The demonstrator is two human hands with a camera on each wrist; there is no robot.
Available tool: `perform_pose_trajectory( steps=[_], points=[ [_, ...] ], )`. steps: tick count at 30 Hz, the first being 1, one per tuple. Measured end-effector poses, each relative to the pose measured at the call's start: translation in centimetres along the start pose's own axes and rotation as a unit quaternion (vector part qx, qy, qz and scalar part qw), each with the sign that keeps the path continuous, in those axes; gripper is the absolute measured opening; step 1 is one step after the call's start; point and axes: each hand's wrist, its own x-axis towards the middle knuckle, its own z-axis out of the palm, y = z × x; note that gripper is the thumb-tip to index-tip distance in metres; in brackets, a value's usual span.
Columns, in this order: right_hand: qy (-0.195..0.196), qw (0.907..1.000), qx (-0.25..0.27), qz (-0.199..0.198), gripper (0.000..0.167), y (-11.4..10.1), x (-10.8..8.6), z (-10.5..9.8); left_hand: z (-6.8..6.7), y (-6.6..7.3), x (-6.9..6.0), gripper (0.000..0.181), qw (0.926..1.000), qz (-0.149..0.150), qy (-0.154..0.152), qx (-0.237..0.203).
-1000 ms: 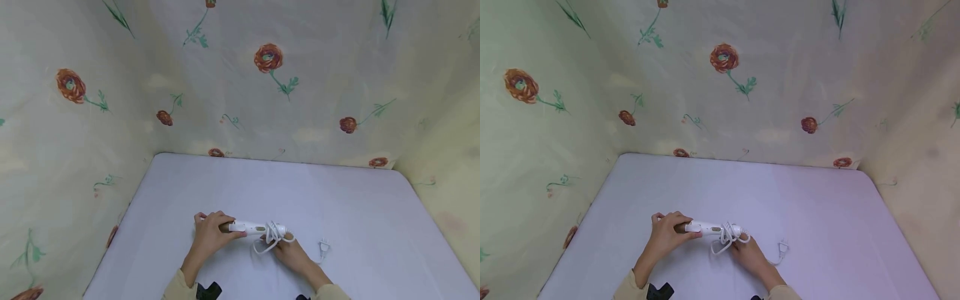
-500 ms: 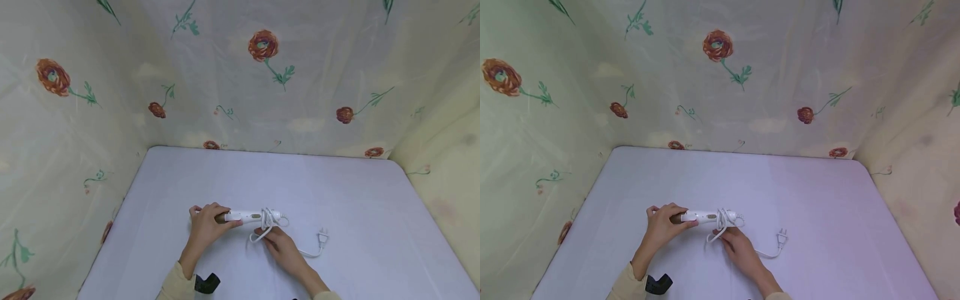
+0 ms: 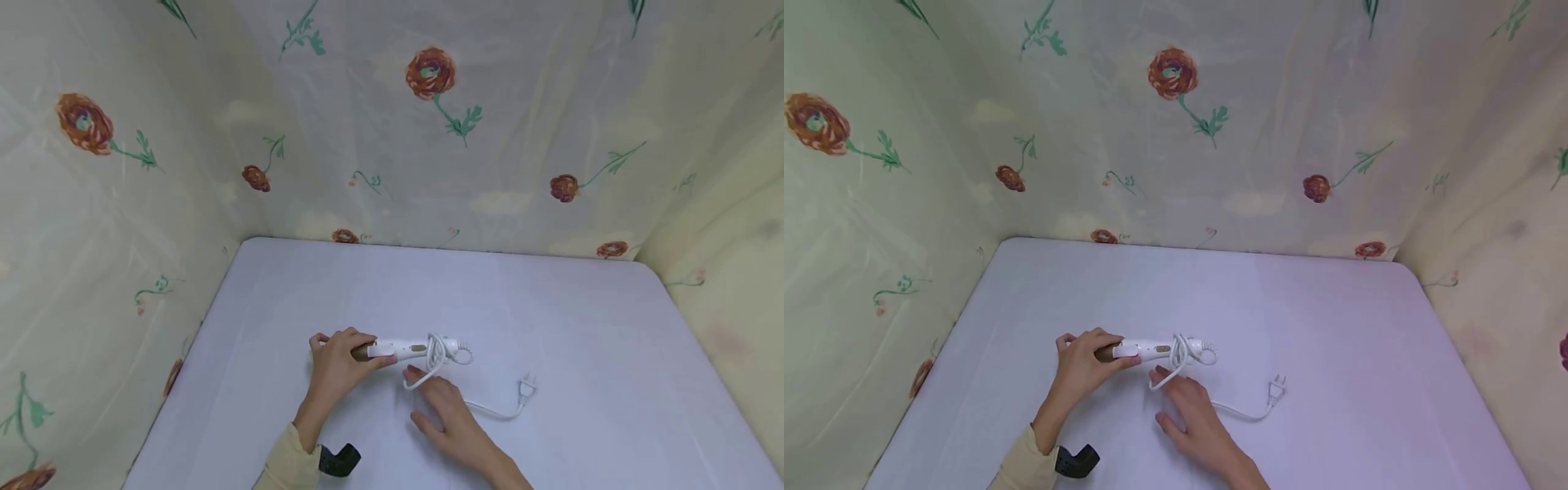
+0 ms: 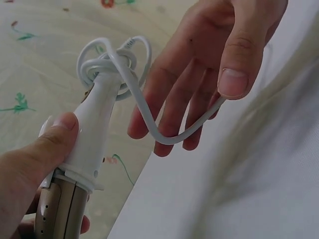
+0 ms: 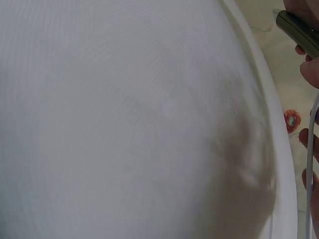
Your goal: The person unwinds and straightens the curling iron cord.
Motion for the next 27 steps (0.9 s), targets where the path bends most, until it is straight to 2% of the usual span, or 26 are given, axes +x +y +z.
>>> perform_pose_trajectory(
  steps=[5,11,18,21,27],
  points=[
    [0.002,0.9998,-0.004,-0.017,0.061,-0.6,0.3,0.2,0.0,0.0,0.1,0.054,1.0000,0.002,0.003,0.006],
    [0.023,0.9992,0.018,-0.028,0.042,-1.0,0.4,0.5,-0.2,0.1,0.3,0.056,0.9996,0.010,0.006,0.025],
    [0.043,0.9978,0.031,0.040,0.023,-2.2,-0.2,0.7,-0.2,0.0,0.1,0.056,0.9991,0.007,0.014,0.039],
    [0.044,0.9973,0.035,0.047,0.018,-2.7,-0.5,0.7,-0.1,-0.2,0.1,0.056,0.9989,0.004,0.015,0.044],
    [0.061,0.9975,0.034,0.003,0.014,-3.1,-0.2,0.3,-0.1,-0.3,0.4,0.054,0.9983,0.003,0.030,0.051]
  ],
)
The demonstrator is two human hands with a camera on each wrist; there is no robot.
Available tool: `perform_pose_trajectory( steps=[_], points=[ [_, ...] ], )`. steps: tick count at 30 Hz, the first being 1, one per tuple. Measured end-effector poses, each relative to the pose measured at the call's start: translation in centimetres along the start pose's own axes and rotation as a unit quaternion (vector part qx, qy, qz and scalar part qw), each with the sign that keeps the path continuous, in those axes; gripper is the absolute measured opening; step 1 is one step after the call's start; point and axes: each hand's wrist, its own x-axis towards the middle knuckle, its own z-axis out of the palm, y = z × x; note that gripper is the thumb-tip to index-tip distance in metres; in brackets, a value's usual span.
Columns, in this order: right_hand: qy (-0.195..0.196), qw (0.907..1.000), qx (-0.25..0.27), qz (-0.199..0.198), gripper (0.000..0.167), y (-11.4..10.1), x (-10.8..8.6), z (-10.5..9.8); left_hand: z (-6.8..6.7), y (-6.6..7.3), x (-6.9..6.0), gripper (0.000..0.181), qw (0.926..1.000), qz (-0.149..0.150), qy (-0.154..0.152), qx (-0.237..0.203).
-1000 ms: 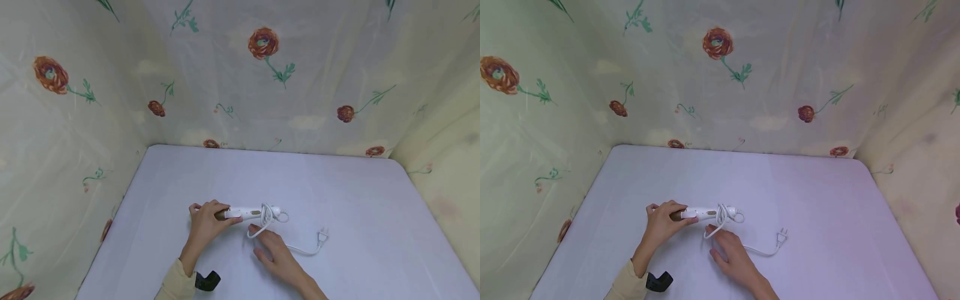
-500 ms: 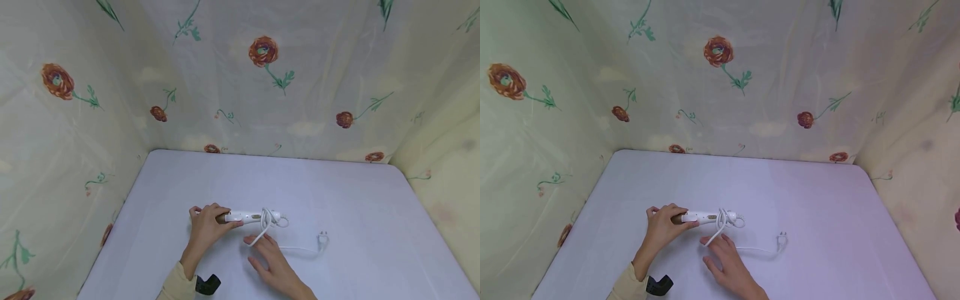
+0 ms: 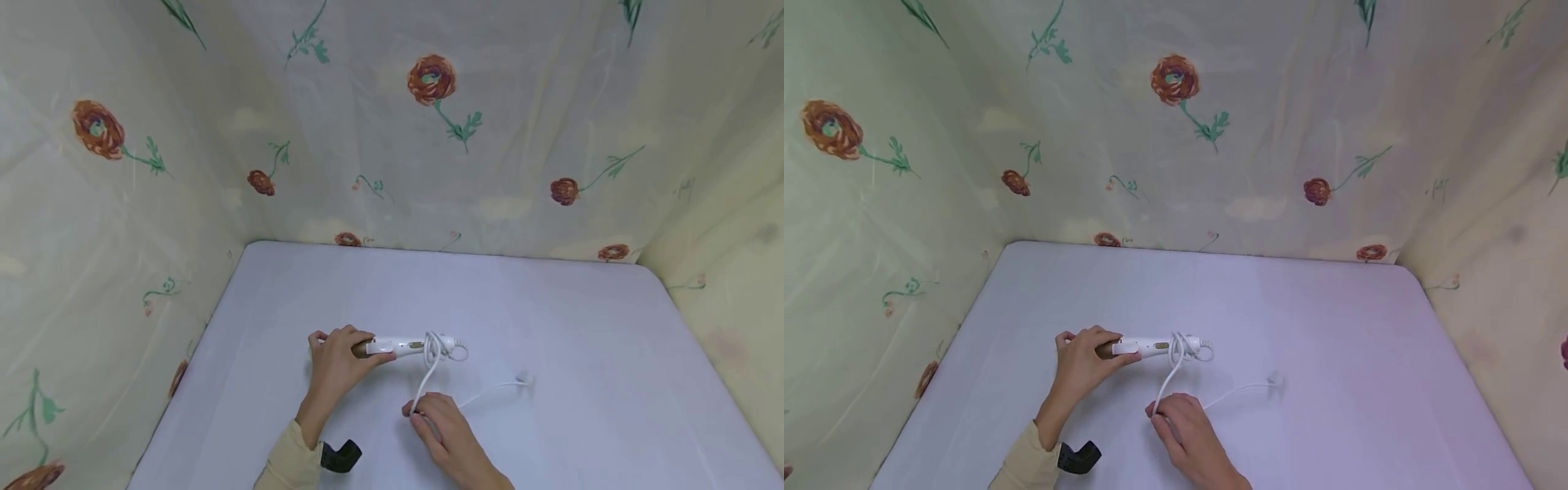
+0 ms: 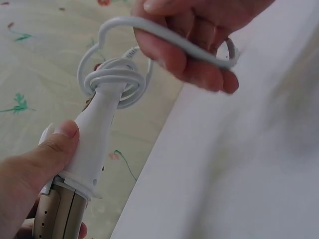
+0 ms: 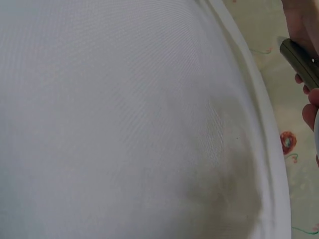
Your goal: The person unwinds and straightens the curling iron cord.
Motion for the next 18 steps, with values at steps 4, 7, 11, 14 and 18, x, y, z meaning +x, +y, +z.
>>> perform_pose_trajectory(
  steps=[4,7,11,14,18],
  points=[
    [0.008,0.9998,0.002,-0.016,0.013,-0.1,0.0,-0.4,0.0,-0.1,0.1,0.055,1.0000,-0.004,-0.001,0.008],
    [0.009,0.9999,0.008,-0.005,0.013,-0.3,-0.1,-0.7,0.0,-0.2,0.0,0.055,0.9999,-0.005,-0.003,0.009],
    [0.015,0.9992,0.034,-0.014,0.014,-0.3,-0.3,-1.1,0.1,-0.3,0.0,0.055,0.9999,-0.007,-0.008,0.013],
    [0.017,0.9976,0.056,-0.038,0.017,-0.3,-0.3,-1.5,0.2,-0.3,0.0,0.056,0.9998,-0.005,-0.015,0.014],
    [0.017,0.9954,0.072,-0.061,0.022,-0.4,-0.3,-2.0,0.3,-0.3,-0.1,0.055,0.9998,0.004,-0.017,0.012]
  ],
)
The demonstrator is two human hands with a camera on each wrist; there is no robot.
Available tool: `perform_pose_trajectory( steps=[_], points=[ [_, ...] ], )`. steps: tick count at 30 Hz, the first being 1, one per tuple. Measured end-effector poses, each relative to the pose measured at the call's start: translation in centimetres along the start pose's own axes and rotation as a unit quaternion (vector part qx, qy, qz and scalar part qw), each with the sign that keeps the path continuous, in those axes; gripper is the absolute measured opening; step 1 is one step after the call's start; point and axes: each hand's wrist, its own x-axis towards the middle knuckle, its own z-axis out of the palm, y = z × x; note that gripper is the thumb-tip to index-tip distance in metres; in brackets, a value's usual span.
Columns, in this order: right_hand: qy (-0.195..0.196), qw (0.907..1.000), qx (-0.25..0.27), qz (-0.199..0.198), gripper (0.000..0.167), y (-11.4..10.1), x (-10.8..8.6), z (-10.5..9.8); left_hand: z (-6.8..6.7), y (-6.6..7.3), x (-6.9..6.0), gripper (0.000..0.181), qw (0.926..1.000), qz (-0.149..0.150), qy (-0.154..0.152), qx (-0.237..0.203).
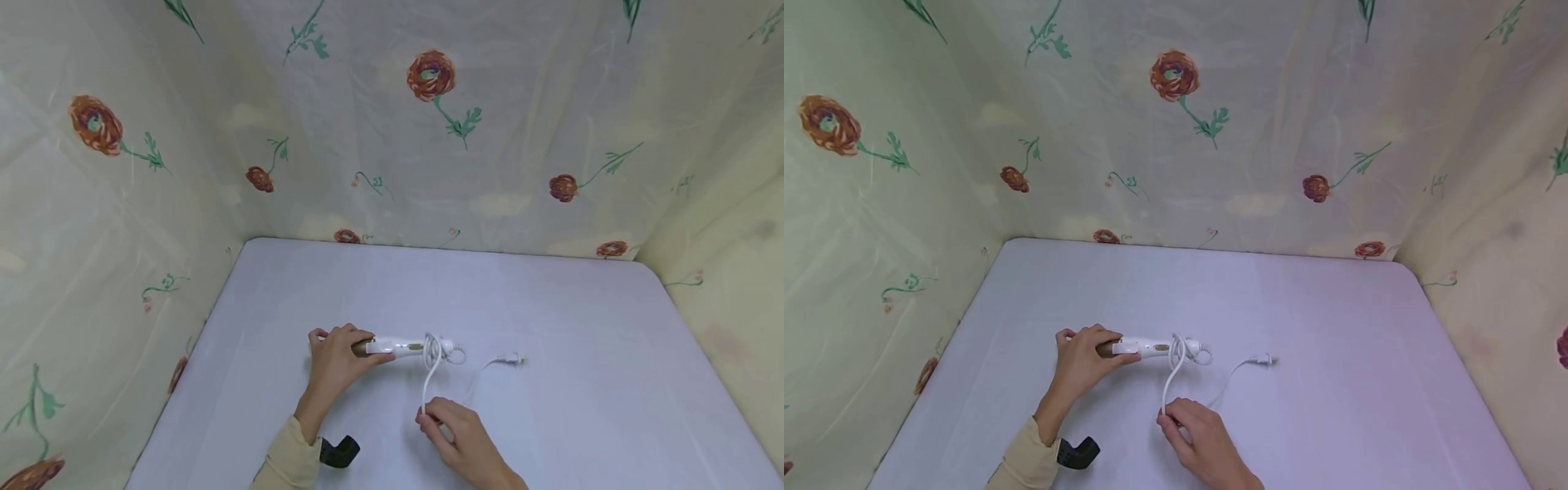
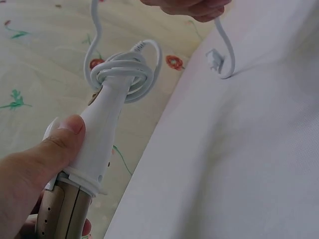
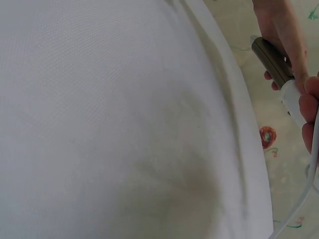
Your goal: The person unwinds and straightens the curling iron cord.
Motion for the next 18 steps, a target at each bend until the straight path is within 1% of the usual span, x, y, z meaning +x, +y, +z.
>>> perform_pose_trajectory(
  steps=[3,8,11,18],
  points=[
    [-0.004,0.9999,0.014,-0.006,0.023,-0.05,0.05,-0.39,0.01,0.01,-0.17,0.053,1.0000,0.004,-0.003,0.001],
    [-0.003,0.9988,0.048,0.012,0.024,-0.20,0.31,-0.85,0.08,-0.13,-0.20,0.054,0.9999,0.001,-0.012,0.004],
    [-0.001,0.9976,0.065,0.022,0.025,-0.21,0.50,-0.98,0.09,-0.15,-0.11,0.055,0.9999,-0.001,-0.013,0.003],
    [0.000,0.9970,0.074,0.021,0.025,-0.03,0.74,-0.79,-0.20,-0.28,-0.12,0.054,0.9998,-0.005,-0.016,0.007]
  ],
)
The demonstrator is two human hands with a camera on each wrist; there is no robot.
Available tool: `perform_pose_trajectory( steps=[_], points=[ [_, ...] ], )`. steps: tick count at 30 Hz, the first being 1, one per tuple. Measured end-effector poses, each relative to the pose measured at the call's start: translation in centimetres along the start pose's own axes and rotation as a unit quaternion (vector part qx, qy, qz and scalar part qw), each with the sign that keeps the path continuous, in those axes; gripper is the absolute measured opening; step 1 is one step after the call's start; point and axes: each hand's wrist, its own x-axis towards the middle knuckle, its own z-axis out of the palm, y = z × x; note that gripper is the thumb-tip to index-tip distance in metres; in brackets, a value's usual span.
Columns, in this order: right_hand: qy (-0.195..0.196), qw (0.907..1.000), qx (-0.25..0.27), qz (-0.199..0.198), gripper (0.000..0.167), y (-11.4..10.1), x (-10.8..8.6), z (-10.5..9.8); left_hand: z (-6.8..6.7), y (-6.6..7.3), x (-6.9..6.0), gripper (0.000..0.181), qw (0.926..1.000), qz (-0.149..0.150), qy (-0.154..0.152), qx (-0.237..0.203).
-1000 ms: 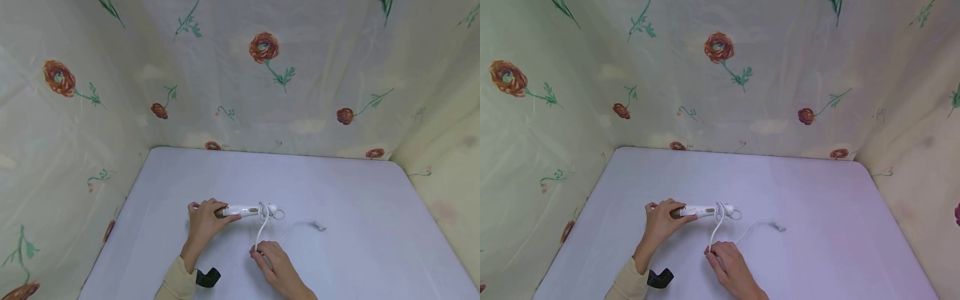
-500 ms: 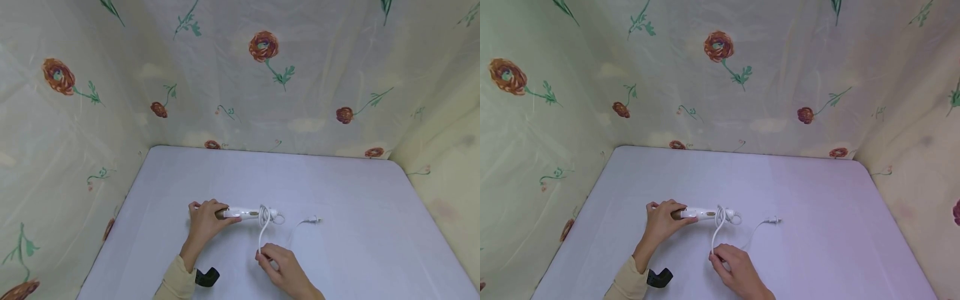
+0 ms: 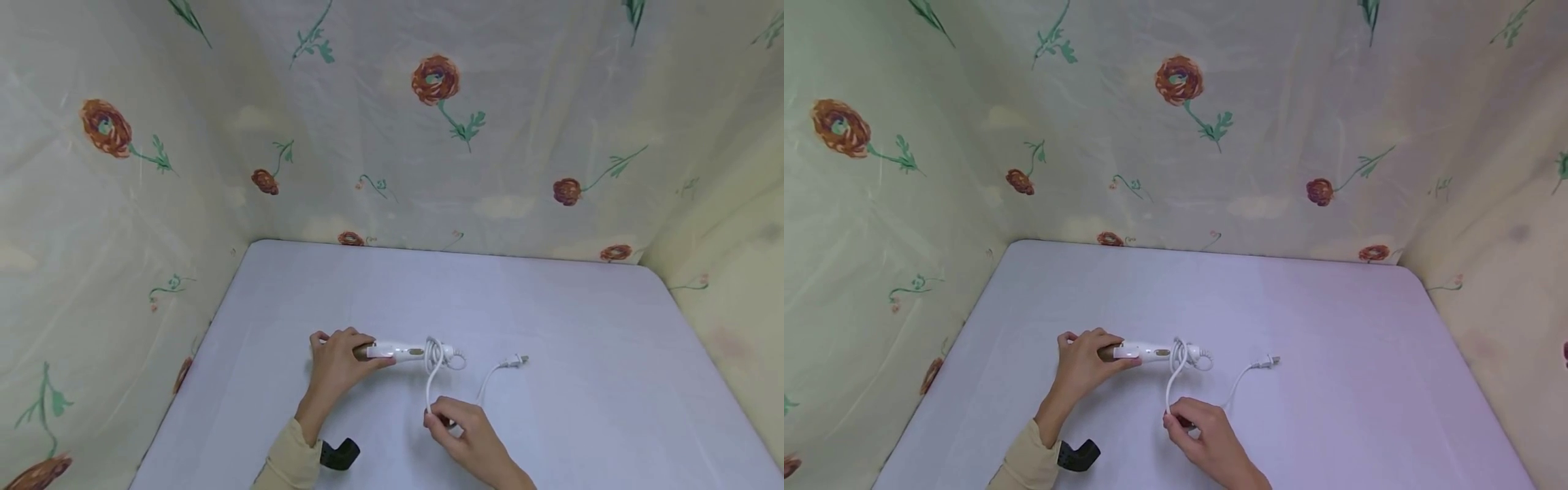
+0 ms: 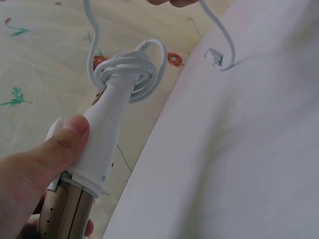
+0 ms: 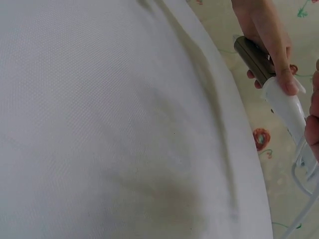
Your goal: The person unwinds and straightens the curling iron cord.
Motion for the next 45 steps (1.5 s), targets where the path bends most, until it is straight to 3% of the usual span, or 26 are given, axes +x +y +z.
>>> perform_pose_trajectory(
  steps=[9,20,29,45],
  points=[
    [-0.002,0.9999,-0.010,0.002,0.026,0.2,0.6,-0.5,0.1,-0.1,0.0,0.055,0.9999,0.005,0.005,-0.009],
    [-0.046,0.9973,-0.026,0.051,0.020,-0.4,3.0,-3.2,0.0,-0.3,0.0,0.056,1.0000,-0.006,0.004,0.002],
    [-0.034,0.9969,-0.069,0.019,0.019,-0.2,4.1,-4.7,0.1,-0.5,-0.1,0.055,0.9999,0.010,0.001,-0.002],
    [-0.043,0.9946,-0.094,-0.003,0.016,-0.4,5.7,-6.4,-0.1,-0.4,-0.4,0.054,0.9989,0.038,-0.012,-0.022]
  ],
)
